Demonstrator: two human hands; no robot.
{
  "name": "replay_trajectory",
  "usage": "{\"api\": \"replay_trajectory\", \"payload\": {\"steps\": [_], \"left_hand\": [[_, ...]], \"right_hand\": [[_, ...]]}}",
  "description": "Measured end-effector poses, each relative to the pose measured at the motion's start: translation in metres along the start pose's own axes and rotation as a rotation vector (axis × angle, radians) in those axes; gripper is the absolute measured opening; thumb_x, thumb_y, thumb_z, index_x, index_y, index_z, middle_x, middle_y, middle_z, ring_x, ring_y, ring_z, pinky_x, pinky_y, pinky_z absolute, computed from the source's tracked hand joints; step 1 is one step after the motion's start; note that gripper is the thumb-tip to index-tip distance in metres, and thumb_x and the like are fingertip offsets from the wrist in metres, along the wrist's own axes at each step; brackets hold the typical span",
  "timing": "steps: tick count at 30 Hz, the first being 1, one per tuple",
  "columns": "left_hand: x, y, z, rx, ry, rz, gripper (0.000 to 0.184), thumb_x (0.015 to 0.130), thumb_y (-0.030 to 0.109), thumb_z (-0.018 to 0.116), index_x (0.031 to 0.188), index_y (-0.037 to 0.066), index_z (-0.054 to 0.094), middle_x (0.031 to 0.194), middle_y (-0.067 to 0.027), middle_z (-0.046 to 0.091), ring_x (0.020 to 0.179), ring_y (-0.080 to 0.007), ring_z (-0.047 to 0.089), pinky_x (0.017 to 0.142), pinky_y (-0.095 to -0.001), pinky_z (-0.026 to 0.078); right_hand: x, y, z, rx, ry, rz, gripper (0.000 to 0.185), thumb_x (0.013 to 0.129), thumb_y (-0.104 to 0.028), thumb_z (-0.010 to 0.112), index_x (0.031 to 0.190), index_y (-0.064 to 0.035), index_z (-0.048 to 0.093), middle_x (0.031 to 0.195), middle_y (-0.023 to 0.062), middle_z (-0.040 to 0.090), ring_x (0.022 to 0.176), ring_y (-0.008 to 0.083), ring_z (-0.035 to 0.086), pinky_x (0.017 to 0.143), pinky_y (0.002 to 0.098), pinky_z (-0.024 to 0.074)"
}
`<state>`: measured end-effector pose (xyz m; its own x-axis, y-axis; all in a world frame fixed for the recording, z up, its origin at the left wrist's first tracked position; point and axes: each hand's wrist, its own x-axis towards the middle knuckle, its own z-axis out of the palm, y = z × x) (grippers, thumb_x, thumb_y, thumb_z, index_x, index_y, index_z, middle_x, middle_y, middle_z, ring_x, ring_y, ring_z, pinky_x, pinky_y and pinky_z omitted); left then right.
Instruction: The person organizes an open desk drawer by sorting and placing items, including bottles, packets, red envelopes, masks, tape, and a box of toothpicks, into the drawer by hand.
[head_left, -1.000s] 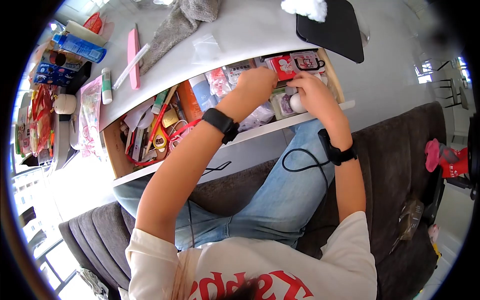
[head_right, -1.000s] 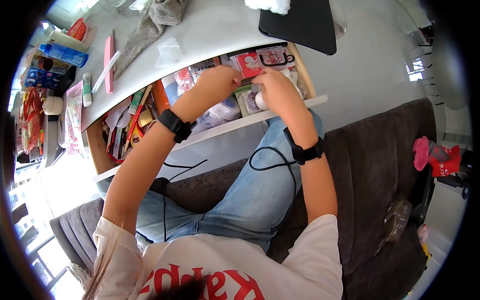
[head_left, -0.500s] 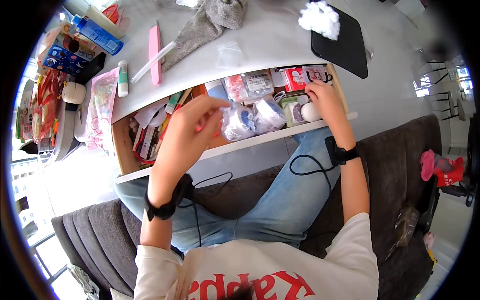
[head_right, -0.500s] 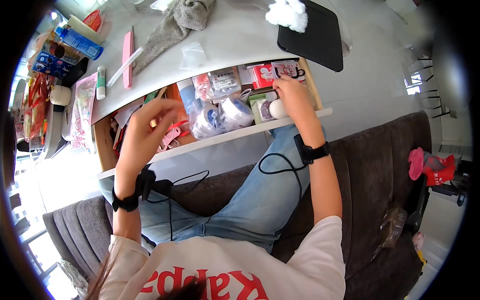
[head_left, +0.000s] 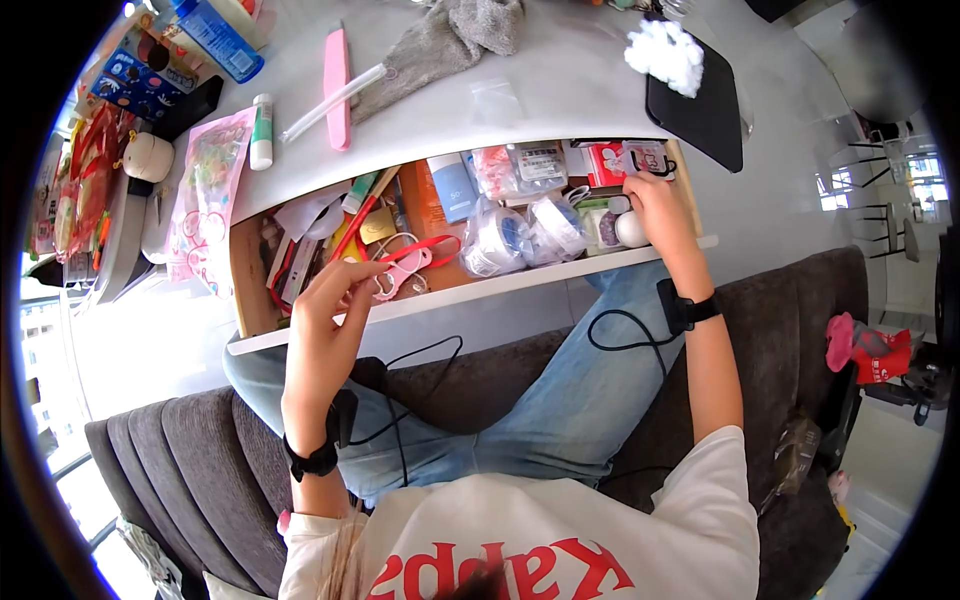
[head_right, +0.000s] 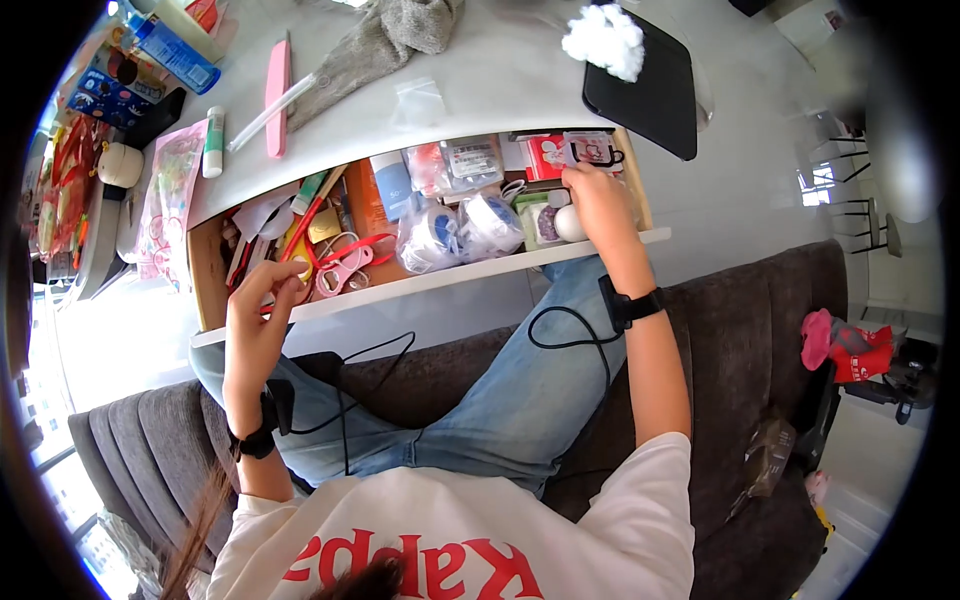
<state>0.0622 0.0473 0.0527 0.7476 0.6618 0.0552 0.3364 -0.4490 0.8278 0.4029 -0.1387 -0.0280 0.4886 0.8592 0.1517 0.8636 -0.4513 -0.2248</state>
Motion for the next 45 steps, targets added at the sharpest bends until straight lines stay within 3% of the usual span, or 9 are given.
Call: {"api": "replay_trajectory", "payload": {"steps": [15,22,23,26,29,34,36,39,45], "left_hand": [[-0.042,-0.022,-0.037,0.058,0.098,-0.055,0.017,0.081,-0.004,0.053,0.096,-0.001,0.061,0.082,-0.0104,0.061,0.072,-0.0169,0.056,0.067,-0.0252,0.044],[-0.046,-0.028,-0.038,0.043,0.086,-0.039,0.017,0.082,-0.003,0.053,0.096,-0.001,0.061,0.086,-0.0113,0.062,0.073,-0.0177,0.057,0.068,-0.0263,0.045],[-0.045,-0.029,-0.036,0.029,0.082,-0.058,0.016,0.083,0.001,0.054,0.097,-0.002,0.060,0.083,-0.0087,0.061,0.078,-0.0138,0.057,0.072,-0.0239,0.044],[-0.042,-0.051,-0.033,0.240,-0.015,0.065,0.020,0.082,0.003,0.056,0.101,-0.001,0.059,0.095,-0.0132,0.059,0.092,-0.0265,0.056,0.083,-0.0313,0.042],[-0.043,-0.067,-0.030,0.287,-0.060,0.068,0.022,0.083,0.008,0.056,0.104,0.002,0.058,0.102,-0.0144,0.057,0.102,-0.0310,0.051,0.090,-0.0364,0.039],[-0.039,-0.077,-0.032,0.358,-0.151,-0.059,0.026,0.088,0.019,0.050,0.106,0.001,0.057,0.106,-0.0150,0.057,0.102,-0.0321,0.052,0.089,-0.0380,0.038],[-0.033,-0.079,-0.035,0.395,-0.199,-0.130,0.028,0.088,0.020,0.050,0.106,0.000,0.057,0.106,-0.0155,0.058,0.101,-0.0331,0.052,0.088,-0.0386,0.039],[-0.029,-0.090,-0.043,0.410,-0.163,-0.170,0.028,0.087,0.019,0.051,0.107,0.000,0.057,0.106,-0.0160,0.058,0.101,-0.0334,0.052,0.087,-0.0392,0.039],[-0.012,-0.129,-0.078,0.557,-0.018,-0.055,0.027,0.085,0.020,0.052,0.105,0.002,0.057,0.101,-0.0173,0.058,0.097,-0.0340,0.054,0.083,-0.0431,0.042]], "right_hand": [[0.001,-0.002,0.002,-0.118,0.025,-0.190,0.007,0.075,-0.006,0.055,0.080,-0.0027,0.057,0.079,0.0110,0.059,0.085,0.0296,0.053,0.076,0.0397,0.0429],[0.002,-0.004,0.001,-0.110,0.031,-0.177,0.009,0.075,-0.005,0.054,0.082,-0.0031,0.058,0.076,0.0128,0.059,0.081,0.0312,0.054,0.072,0.0408,0.0440],[0.002,-0.002,0.001,-0.088,0.019,-0.158,0.010,0.075,-0.005,0.054,0.083,-0.0030,0.058,0.075,0.0135,0.060,0.080,0.0321,0.055,0.071,0.0415,0.0443],[0.005,-0.001,0.004,-0.014,0.023,-0.136,0.013,0.076,-0.003,0.055,0.088,-0.0022,0.060,0.077,0.0168,0.061,0.077,0.0361,0.057,0.069,0.0439,0.0448],[0.002,-0.037,-0.026,-0.076,0.056,-0.127,0.015,0.076,-0.003,0.057,0.090,-0.0007,0.059,0.084,0.0178,0.061,0.079,0.0371,0.057,0.070,0.0428,0.0453],[0.018,-0.140,-0.052,0.294,-0.307,-0.213,0.021,0.079,-0.007,0.058,0.098,0.0014,0.057,0.093,0.0168,0.060,0.087,0.0341,0.058,0.075,0.0369,0.0462],[0.029,-0.168,-0.024,0.327,-0.323,-0.469,0.025,0.077,-0.007,0.058,0.101,-0.0002,0.057,0.098,0.0161,0.059,0.090,0.0333,0.056,0.077,0.0386,0.0457],[0.052,-0.223,0.015,0.081,-0.522,-0.578,0.041,0.072,-0.004,0.061,0.112,-0.0019,0.051,0.107,0.0124,0.053,0.100,0.0305,0.052,0.084,0.0384,0.0431],[0.094,-0.283,0.098,0.041,-0.289,-0.726,0.039,0.070,-0.004,0.061,0.108,-0.0003,0.052,0.105,0.0152,0.050,0.092,0.0314,0.057,0.077,0.0396,0.0479]]}}
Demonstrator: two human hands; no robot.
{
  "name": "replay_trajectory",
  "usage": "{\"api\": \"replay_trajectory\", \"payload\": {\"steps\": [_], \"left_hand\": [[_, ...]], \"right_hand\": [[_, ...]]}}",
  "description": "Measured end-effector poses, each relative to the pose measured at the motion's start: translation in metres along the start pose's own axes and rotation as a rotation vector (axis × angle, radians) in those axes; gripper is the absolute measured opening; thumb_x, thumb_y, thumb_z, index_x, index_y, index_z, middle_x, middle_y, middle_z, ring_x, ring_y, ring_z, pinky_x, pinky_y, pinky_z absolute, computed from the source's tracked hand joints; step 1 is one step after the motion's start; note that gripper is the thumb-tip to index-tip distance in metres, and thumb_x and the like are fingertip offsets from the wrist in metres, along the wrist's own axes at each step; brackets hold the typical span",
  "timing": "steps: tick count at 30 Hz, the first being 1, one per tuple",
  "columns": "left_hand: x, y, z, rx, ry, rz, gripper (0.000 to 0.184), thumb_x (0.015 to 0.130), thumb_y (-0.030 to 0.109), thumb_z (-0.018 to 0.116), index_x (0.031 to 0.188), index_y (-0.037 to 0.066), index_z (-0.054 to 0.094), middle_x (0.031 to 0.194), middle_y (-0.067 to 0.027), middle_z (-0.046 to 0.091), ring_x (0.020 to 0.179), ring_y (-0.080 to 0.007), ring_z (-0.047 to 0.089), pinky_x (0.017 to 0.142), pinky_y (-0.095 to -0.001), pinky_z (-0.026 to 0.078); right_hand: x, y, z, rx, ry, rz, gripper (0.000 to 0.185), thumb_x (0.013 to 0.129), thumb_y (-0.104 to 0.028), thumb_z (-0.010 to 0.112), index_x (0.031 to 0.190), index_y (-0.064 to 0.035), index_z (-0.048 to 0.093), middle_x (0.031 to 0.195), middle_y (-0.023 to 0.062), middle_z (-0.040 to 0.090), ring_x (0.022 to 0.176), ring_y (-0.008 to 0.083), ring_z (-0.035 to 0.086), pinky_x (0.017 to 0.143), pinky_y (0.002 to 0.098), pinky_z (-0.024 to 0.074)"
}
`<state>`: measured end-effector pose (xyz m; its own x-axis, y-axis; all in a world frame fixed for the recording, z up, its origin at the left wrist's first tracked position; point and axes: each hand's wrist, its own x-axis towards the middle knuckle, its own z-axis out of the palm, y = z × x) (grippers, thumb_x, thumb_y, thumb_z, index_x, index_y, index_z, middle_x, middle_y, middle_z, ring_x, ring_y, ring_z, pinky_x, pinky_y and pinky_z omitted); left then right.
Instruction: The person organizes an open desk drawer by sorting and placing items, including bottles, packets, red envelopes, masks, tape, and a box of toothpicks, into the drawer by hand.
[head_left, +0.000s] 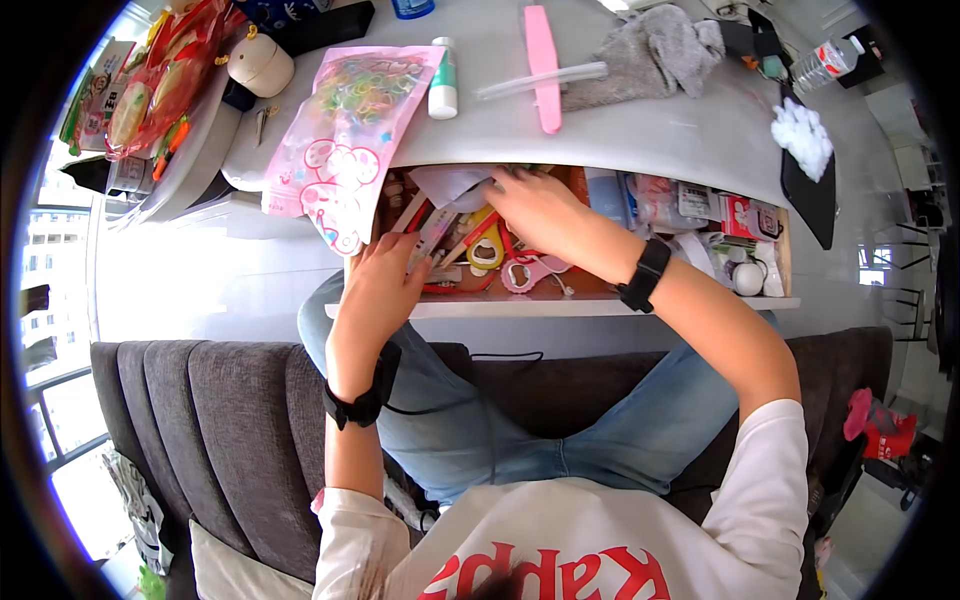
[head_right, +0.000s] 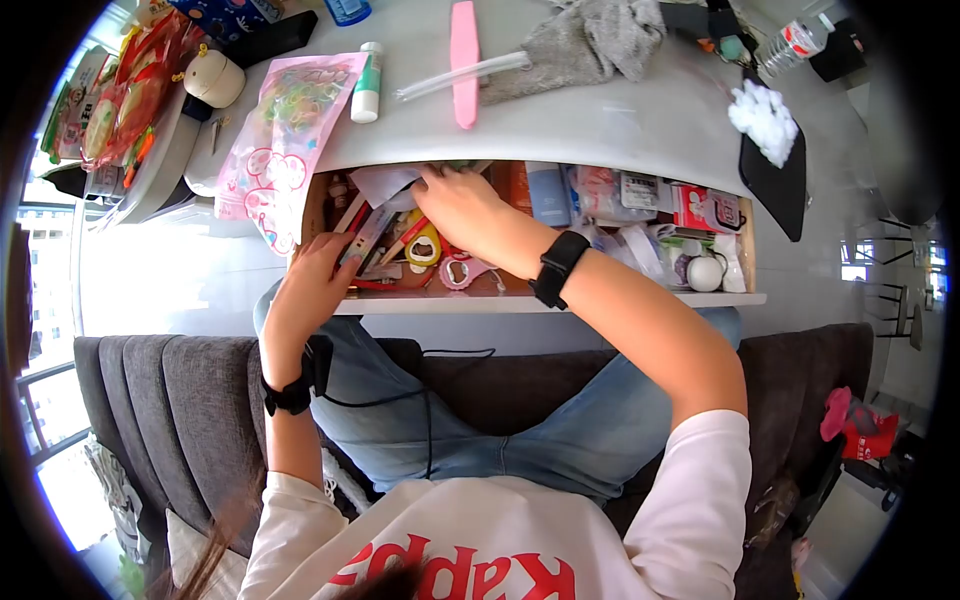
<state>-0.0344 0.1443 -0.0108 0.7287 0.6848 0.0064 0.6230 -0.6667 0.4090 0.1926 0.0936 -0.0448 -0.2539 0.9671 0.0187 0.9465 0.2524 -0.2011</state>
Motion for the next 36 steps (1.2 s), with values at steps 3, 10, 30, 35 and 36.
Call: {"api": "replay_trajectory", "payload": {"steps": [3,10,30,35,36], "left_hand": [[0.013,-0.008,-0.010,-0.147,-0.186,-0.244,0.031,0.085,0.018,0.052,0.112,0.001,0.054,0.106,-0.0195,0.056,0.099,-0.0376,0.052,0.083,-0.0407,0.042],[0.029,-0.014,0.001,-0.052,-0.268,-0.113,0.036,0.084,0.020,0.053,0.115,0.001,0.051,0.109,-0.0202,0.055,0.099,-0.0381,0.052,0.084,-0.0410,0.043],[0.074,0.089,0.025,-0.692,-0.349,-0.090,0.051,0.084,0.018,0.060,0.128,0.003,0.039,0.096,-0.0098,0.058,0.075,-0.0117,0.055,0.064,-0.0261,0.050],[0.083,0.080,0.009,-0.494,-0.401,-0.095,0.048,0.083,0.020,0.058,0.126,0.006,0.042,0.095,-0.0166,0.059,0.079,-0.0216,0.057,0.072,-0.0300,0.047],[0.081,0.074,0.003,-0.456,-0.375,-0.106,0.048,0.082,0.021,0.057,0.126,0.005,0.042,0.095,-0.0205,0.059,0.082,-0.0278,0.058,0.075,-0.0329,0.046]], "right_hand": [[0.017,-0.001,0.017,0.028,0.080,0.016,0.034,0.069,-0.005,0.061,0.102,-0.0005,0.054,0.103,0.0153,0.050,0.087,0.0312,0.058,0.073,0.0407,0.0494],[0.029,-0.013,0.029,-0.032,0.163,0.048,0.029,0.068,-0.005,0.062,0.096,-0.0013,0.057,0.103,0.0152,0.049,0.092,0.0313,0.057,0.076,0.0400,0.0484],[-0.145,0.041,-0.092,0.542,0.146,0.338,0.041,0.075,-0.013,0.066,0.112,-0.0017,0.052,0.111,0.0141,0.052,0.102,0.0290,0.051,0.087,0.0363,0.0417],[-0.186,0.046,-0.067,0.107,0.032,0.501,0.055,0.068,-0.024,0.073,0.115,-0.0056,0.051,0.125,0.0183,0.040,0.114,0.0369,0.041,0.093,0.0462,0.0370],[-0.185,0.044,-0.059,0.106,0.021,0.494,0.056,0.067,-0.025,0.073,0.115,-0.0063,0.051,0.127,0.0187,0.038,0.115,0.0385,0.039,0.094,0.0475,0.0366]]}}
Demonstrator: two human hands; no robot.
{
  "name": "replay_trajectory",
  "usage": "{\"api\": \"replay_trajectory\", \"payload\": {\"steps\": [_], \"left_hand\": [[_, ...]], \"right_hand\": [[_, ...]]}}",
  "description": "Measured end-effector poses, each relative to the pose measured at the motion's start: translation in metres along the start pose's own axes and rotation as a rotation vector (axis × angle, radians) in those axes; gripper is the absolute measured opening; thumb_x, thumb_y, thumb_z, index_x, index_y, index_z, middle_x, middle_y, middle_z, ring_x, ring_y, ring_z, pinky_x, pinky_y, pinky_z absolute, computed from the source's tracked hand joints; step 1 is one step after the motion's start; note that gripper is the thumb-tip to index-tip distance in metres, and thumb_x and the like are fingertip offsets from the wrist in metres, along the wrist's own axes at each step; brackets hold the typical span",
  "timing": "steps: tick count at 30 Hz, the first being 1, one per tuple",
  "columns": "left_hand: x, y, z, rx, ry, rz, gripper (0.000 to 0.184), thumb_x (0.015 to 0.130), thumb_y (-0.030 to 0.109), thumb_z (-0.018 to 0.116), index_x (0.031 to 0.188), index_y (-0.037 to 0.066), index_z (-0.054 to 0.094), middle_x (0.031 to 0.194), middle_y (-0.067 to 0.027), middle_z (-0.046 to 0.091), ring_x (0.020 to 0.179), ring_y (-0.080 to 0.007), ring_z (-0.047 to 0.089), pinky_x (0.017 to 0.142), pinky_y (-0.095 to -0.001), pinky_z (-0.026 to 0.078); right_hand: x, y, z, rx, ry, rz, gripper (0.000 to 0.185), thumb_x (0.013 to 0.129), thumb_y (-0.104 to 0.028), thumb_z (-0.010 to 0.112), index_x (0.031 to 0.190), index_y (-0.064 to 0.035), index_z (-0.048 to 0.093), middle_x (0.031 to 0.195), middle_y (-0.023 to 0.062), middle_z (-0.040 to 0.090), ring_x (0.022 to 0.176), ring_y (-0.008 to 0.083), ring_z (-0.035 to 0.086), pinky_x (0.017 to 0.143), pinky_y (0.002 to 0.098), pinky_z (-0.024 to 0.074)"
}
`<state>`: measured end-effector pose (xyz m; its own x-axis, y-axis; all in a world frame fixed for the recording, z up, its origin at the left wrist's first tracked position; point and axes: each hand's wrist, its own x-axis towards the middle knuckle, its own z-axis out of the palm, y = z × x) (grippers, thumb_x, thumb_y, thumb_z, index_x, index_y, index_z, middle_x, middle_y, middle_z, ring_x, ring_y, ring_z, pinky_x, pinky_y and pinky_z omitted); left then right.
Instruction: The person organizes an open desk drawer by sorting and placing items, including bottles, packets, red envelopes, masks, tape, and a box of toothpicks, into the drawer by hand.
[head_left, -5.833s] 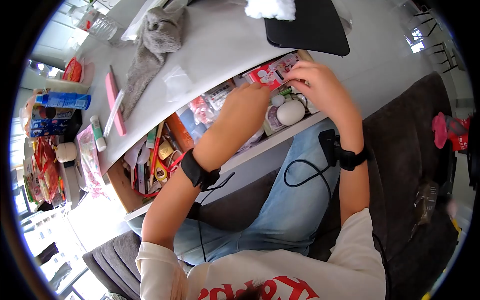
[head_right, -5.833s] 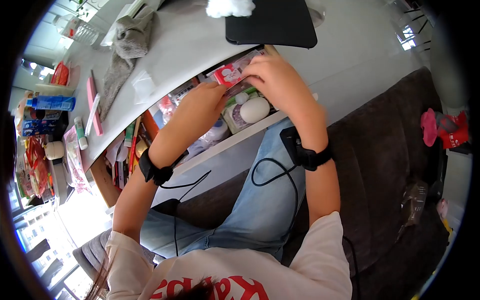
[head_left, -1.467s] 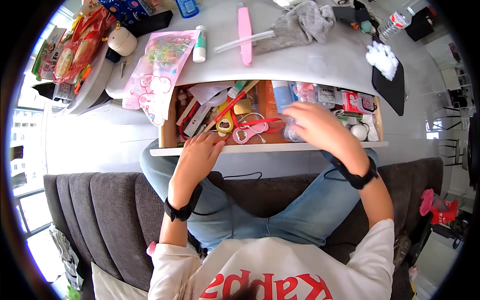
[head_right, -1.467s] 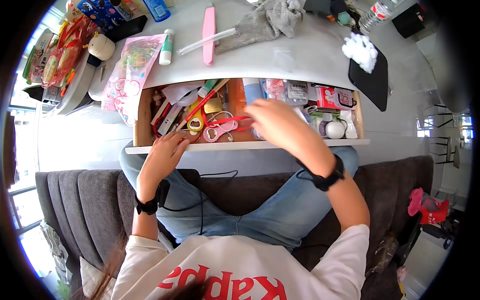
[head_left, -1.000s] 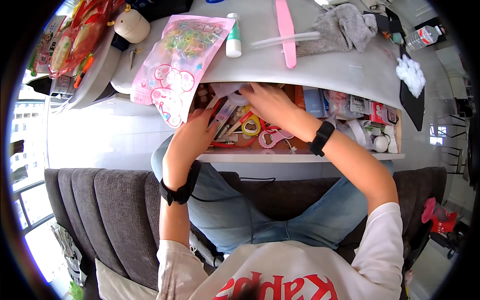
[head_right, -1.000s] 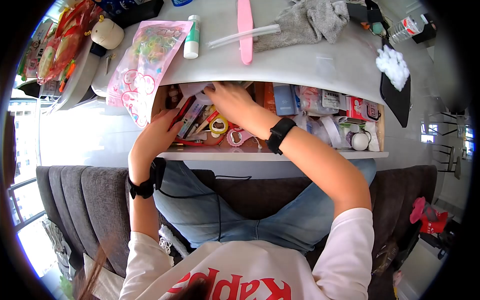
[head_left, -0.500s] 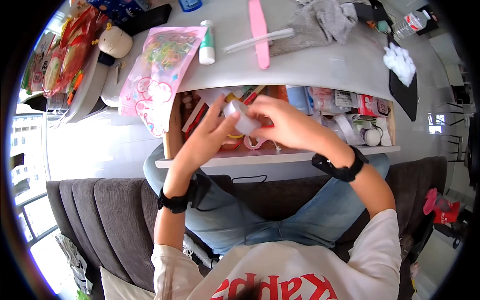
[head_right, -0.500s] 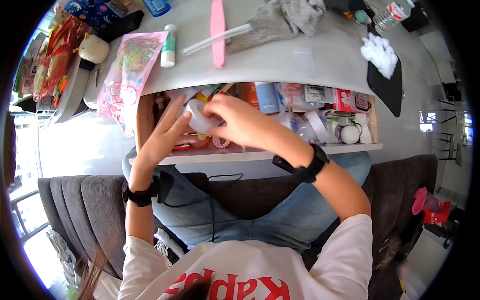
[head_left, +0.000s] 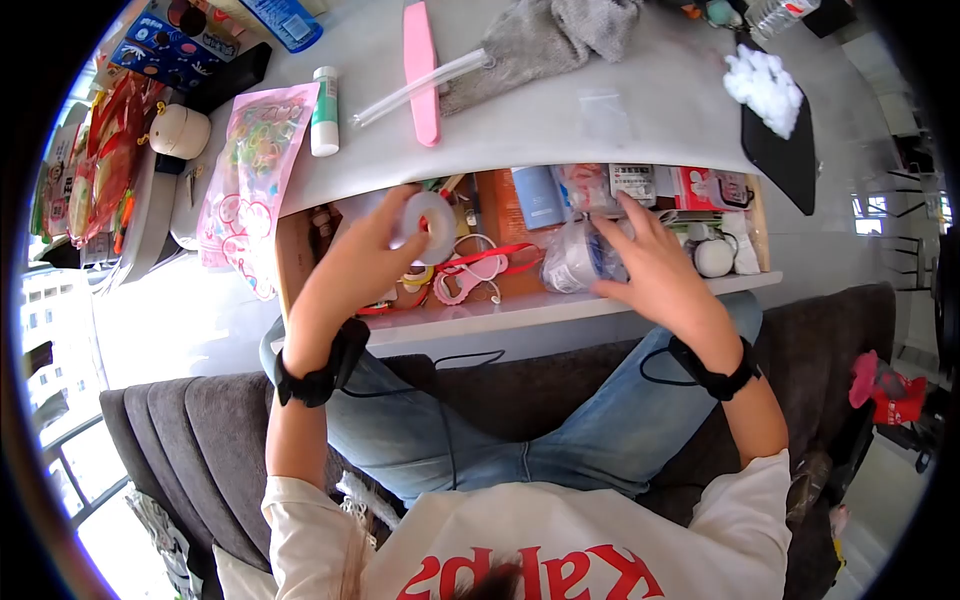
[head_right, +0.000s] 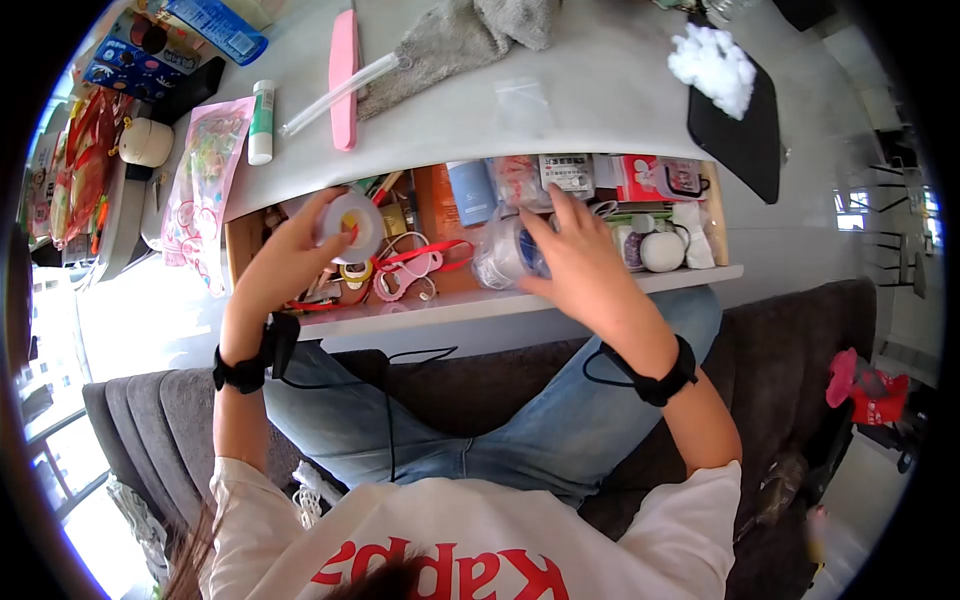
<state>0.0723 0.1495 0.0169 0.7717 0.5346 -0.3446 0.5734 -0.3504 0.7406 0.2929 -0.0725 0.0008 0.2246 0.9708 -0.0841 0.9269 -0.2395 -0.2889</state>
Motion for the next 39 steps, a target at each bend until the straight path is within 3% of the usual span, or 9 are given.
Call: {"api": "replay_trajectory", "payload": {"steps": [2,5,10,12,18,21,24,28,39], "left_hand": [[-0.017,-0.004,-0.014,0.072,0.089,-0.042,0.047,0.083,0.021,0.054,0.125,0.005,0.042,0.092,-0.0256,0.059,0.082,-0.0364,0.059,0.075,-0.0381,0.045],[-0.049,-0.003,-0.036,0.296,0.187,-0.107,0.045,0.083,0.020,0.053,0.125,0.005,0.042,0.086,-0.0247,0.060,0.076,-0.0347,0.060,0.069,-0.0404,0.045],[-0.093,-0.011,-0.056,0.197,0.308,-0.254,0.045,0.087,0.009,0.051,0.130,0.010,0.040,0.097,-0.0094,0.061,0.086,-0.0158,0.059,0.070,-0.0276,0.048],[-0.096,-0.011,-0.057,0.160,0.287,-0.287,0.046,0.087,0.009,0.051,0.131,0.011,0.040,0.097,-0.0079,0.060,0.084,-0.0134,0.058,0.067,-0.0254,0.047],[-0.099,-0.006,-0.051,-0.055,0.218,-0.263,0.048,0.086,0.009,0.052,0.132,0.011,0.039,0.101,-0.0058,0.058,0.085,-0.0109,0.056,0.064,-0.0222,0.047],[-0.098,-0.011,-0.047,-0.257,0.187,-0.236,0.045,0.086,0.006,0.050,0.130,0.008,0.039,0.097,-0.0058,0.058,0.085,-0.0122,0.058,0.070,-0.0253,0.048],[-0.090,-0.024,-0.040,-0.457,0.088,-0.136,0.048,0.087,0.004,0.050,0.133,0.007,0.035,0.104,-0.0049,0.055,0.092,-0.0104,0.055,0.072,-0.0235,0.048],[-0.080,-0.025,-0.036,-0.512,0.009,-0.097,0.048,0.089,0.005,0.050,0.134,0.007,0.033,0.108,-0.0059,0.053,0.095,-0.0105,0.054,0.074,-0.0234,0.047],[-0.087,-0.033,-0.054,-0.049,0.168,-0.336,0.040,0.086,0.014,0.051,0.124,0.006,0.044,0.094,-0.0140,0.061,0.081,-0.0160,0.059,0.069,-0.0281,0.047]], "right_hand": [[0.005,-0.007,0.010,-0.054,0.001,-0.027,0.056,0.065,-0.025,0.075,0.113,-0.0062,0.052,0.125,0.0169,0.038,0.112,0.0392,0.039,0.091,0.0466,0.0385],[0.017,-0.019,0.006,-0.084,-0.074,0.076,0.056,0.064,-0.025,0.075,0.111,-0.0040,0.053,0.119,0.0149,0.041,0.108,0.0342,0.041,0.088,0.0453,0.0398],[0.025,-0.037,0.015,-0.159,-0.086,-0.070,0.059,0.063,-0.018,0.074,0.115,-0.0052,0.051,0.120,0.0144,0.041,0.109,0.0310,0.042,0.093,0.0418,0.0367],[0.033,-0.033,0.021,-0.069,-0.063,-0.286,0.059,0.062,-0.016,0.074,0.116,-0.0062,0.050,0.120,0.0144,0.042,0.109,0.0305,0.043,0.093,0.0416,0.0362],[0.045,-0.022,0.044,-0.254,-0.369,-0.224,0.063,0.059,-0.007,0.073,0.117,-0.0072,0.049,0.120,0.0154,0.042,0.111,0.0329,0.044,0.090,0.0431,0.0391],[0.040,-0.017,0.041,-0.253,-0.280,-0.208,0.050,0.063,-0.007,0.069,0.109,-0.0052,0.051,0.108,0.0146,0.050,0.103,0.0318,0.050,0.081,0.0424,0.0435],[0.039,-0.016,0.036,-0.210,-0.318,-0.164,0.056,0.060,-0.009,0.071,0.111,-0.0046,0.049,0.105,0.0151,0.051,0.102,0.0317,0.050,0.079,0.0425,0.0448],[0.044,-0.012,0.024,-0.067,-0.449,-0.101,0.069,0.057,-0.007,0.071,0.121,-0.0051,0.045,0.113,0.0158,0.047,0.111,0.0340,0.044,0.089,0.0420,0.0410],[0.025,0.001,0.003,0.114,-0.225,-0.097,0.058,0.062,-0.003,0.062,0.119,-0.0059,0.047,0.120,0.0155,0.045,0.111,0.0328,0.044,0.094,0.0400,0.0358]]}}
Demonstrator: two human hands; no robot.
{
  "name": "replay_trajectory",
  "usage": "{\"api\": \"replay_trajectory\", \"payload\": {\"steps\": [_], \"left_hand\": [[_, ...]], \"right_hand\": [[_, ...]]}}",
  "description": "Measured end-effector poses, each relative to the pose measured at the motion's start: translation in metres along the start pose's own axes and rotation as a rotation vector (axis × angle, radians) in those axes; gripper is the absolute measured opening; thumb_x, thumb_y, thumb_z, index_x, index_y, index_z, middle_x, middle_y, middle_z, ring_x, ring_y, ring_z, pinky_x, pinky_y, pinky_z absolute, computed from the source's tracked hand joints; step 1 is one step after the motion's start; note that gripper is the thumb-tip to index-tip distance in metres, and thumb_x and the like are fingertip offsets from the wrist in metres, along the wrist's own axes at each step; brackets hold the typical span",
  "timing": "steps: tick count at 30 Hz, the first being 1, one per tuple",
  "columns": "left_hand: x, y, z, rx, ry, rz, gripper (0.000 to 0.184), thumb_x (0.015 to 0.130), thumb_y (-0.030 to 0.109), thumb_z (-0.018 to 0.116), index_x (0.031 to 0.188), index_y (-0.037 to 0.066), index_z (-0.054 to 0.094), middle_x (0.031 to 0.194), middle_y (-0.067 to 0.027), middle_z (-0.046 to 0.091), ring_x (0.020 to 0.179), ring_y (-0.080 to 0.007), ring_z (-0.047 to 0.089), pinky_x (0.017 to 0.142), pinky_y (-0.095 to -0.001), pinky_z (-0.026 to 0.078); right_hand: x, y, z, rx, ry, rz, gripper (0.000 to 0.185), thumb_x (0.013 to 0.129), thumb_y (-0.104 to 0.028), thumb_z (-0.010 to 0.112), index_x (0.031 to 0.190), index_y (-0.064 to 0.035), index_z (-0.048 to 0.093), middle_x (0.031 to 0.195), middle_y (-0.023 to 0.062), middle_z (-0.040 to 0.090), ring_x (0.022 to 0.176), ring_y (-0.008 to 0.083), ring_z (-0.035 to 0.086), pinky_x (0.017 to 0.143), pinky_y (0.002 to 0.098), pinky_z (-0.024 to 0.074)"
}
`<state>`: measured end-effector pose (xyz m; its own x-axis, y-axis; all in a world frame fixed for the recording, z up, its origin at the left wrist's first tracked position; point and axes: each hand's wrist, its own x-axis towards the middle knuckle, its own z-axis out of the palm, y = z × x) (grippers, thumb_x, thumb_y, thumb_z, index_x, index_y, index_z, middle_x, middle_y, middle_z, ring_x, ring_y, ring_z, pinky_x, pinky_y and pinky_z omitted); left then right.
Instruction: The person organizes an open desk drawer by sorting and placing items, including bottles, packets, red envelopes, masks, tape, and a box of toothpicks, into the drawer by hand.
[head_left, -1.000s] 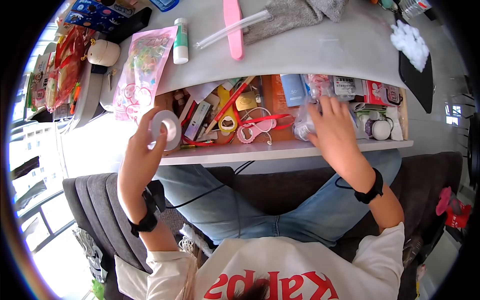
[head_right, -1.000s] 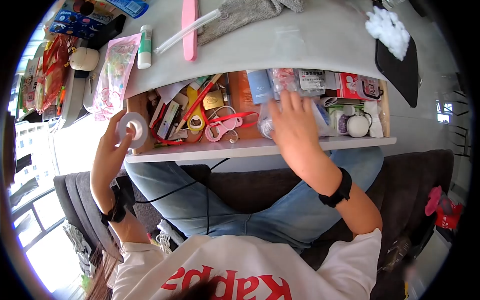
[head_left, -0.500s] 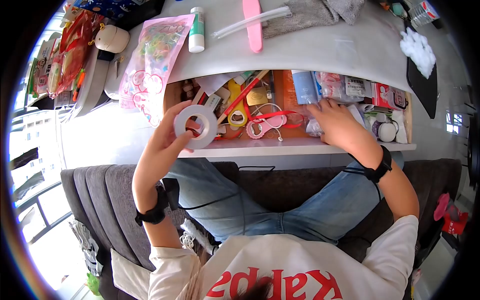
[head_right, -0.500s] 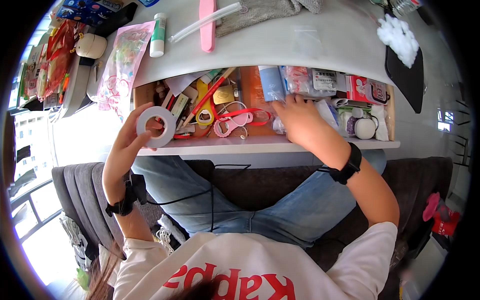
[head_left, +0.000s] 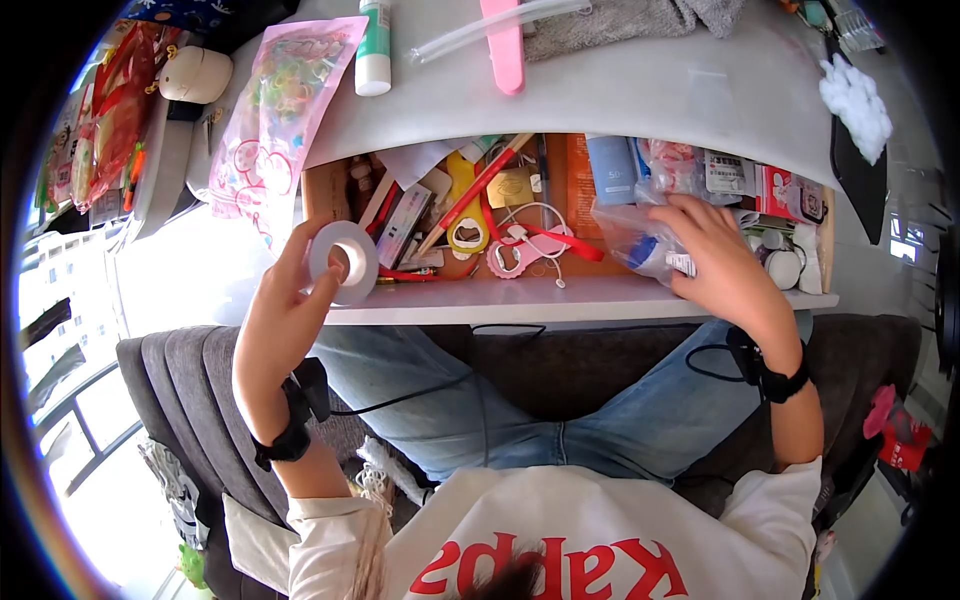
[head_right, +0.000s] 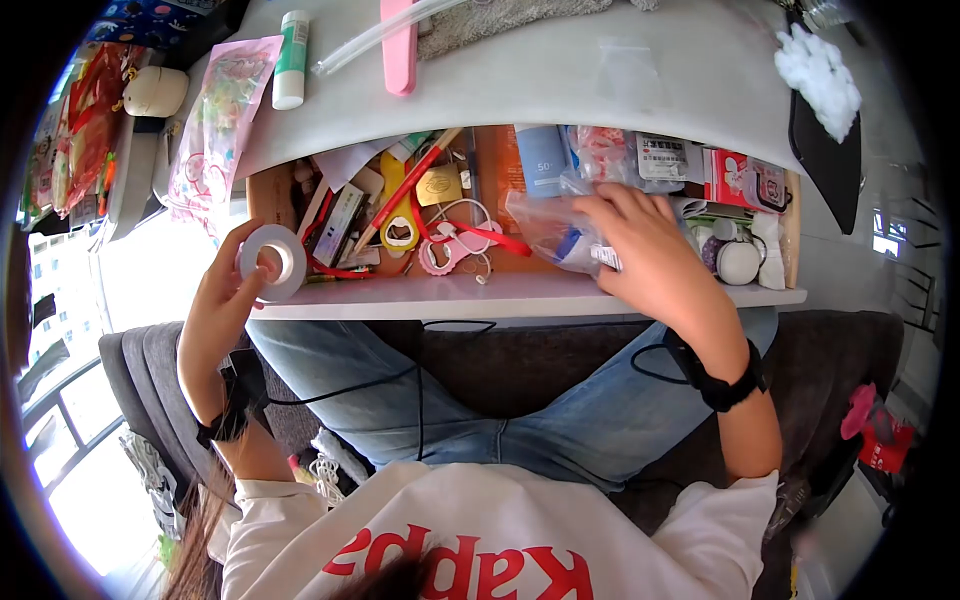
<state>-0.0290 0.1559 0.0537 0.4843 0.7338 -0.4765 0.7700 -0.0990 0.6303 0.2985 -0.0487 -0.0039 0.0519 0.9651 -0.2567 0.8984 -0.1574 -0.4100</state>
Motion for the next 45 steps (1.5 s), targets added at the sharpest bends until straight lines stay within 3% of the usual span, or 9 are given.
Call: {"api": "replay_trajectory", "payload": {"steps": [5,8,10,13,19,26,34,40,45], "left_hand": [[0.028,0.023,0.036,0.108,-0.173,0.284,0.042,0.086,0.017,0.051,0.125,0.005,0.043,0.097,-0.0190,0.061,0.085,-0.0250,0.062,0.071,-0.0312,0.047],[0.062,0.039,0.072,0.160,-0.335,0.522,0.043,0.088,0.019,0.051,0.127,0.007,0.040,0.103,-0.0136,0.058,0.082,-0.0178,0.060,0.069,-0.0276,0.048],[0.078,0.063,0.093,0.044,-0.589,0.369,0.046,0.087,0.020,0.051,0.128,0.007,0.039,0.101,-0.0154,0.059,0.077,-0.0218,0.061,0.069,-0.0283,0.048],[0.095,0.073,0.135,0.160,-0.700,0.519,0.048,0.085,0.020,0.051,0.130,0.008,0.038,0.098,-0.0178,0.060,0.071,-0.0215,0.062,0.065,-0.0305,0.049],[0.115,0.083,0.184,0.129,-0.940,0.358,0.050,0.083,0.021,0.051,0.129,0.006,0.038,0.098,-0.0217,0.059,0.067,-0.0226,0.064,0.058,-0.0332,0.052],[0.133,0.070,0.221,-0.210,-0.920,0.283,0.055,0.077,0.016,0.059,0.127,0.001,0.039,0.116,-0.0215,0.051,0.081,-0.0290,0.064,0.066,-0.0307,0.055],[0.133,0.078,0.210,0.026,-1.042,0.310,0.051,0.074,0.013,0.051,0.123,-0.001,0.045,0.115,-0.0194,0.055,0.087,-0.0230,0.066,0.070,-0.0344,0.052],[0.126,0.075,0.184,0.022,-0.914,0.340,0.031,0.070,0.013,0.052,0.096,0.000,0.064,0.092,-0.0158,0.065,0.071,-0.0247,0.066,0.062,-0.0362,0.051],[0.137,0.071,0.182,-0.042,-0.938,0.303,0.032,0.068,0.015,0.055,0.096,0.000,0.064,0.092,-0.0157,0.064,0.072,-0.0228,0.066,0.061,-0.0351,0.051]], "right_hand": [[-0.013,0.002,0.002,0.073,0.126,0.073,0.052,0.063,-0.002,0.061,0.113,-0.0054,0.048,0.119,0.0145,0.046,0.111,0.0342,0.043,0.096,0.0401,0.0342],[-0.015,0.000,-0.001,0.178,0.138,0.122,0.050,0.064,0.000,0.060,0.112,-0.0048,0.047,0.120,0.0145,0.046,0.112,0.0342,0.043,0.096,0.0395,0.0341],[-0.017,0.002,-0.003,0.246,0.141,0.142,0.051,0.064,0.000,0.060,0.113,-0.0044,0.046,0.120,0.0147,0.046,0.112,0.0340,0.043,0.096,0.0387,0.0346],[-0.021,0.008,-0.005,0.345,0.131,0.157,0.052,0.065,0.001,0.058,0.114,-0.0044,0.046,0.120,0.0142,0.046,0.114,0.0317,0.044,0.098,0.0359,0.0339],[-0.028,0.016,-0.010,0.565,0.088,0.232,0.053,0.065,0.004,0.056,0.117,-0.0039,0.045,0.122,0.0102,0.046,0.118,0.0223,0.043,0.101,0.0303,0.0300],[-0.039,0.032,-0.008,0.589,0.084,0.284,0.058,0.066,0.005,0.057,0.122,-0.0030,0.043,0.125,0.0089,0.045,0.119,0.0187,0.041,0.102,0.0295,0.0284],[-0.046,0.043,-0.011,0.692,0.097,0.295,0.063,0.066,0.004,0.055,0.126,-0.0008,0.039,0.125,0.0092,0.047,0.117,0.0185,0.044,0.100,0.0306,0.0318],[-0.048,0.046,-0.010,0.685,0.101,0.315,0.063,0.067,0.003,0.056,0.128,-0.0005,0.039,0.126,0.0092,0.048,0.117,0.0177,0.045,0.100,0.0312,0.0331],[-0.049,0.044,-0.010,0.694,0.111,0.345,0.063,0.069,0.001,0.060,0.128,-0.0006,0.039,0.126,0.0087,0.048,0.116,0.0176,0.045,0.099,0.0306,0.0338]]}}
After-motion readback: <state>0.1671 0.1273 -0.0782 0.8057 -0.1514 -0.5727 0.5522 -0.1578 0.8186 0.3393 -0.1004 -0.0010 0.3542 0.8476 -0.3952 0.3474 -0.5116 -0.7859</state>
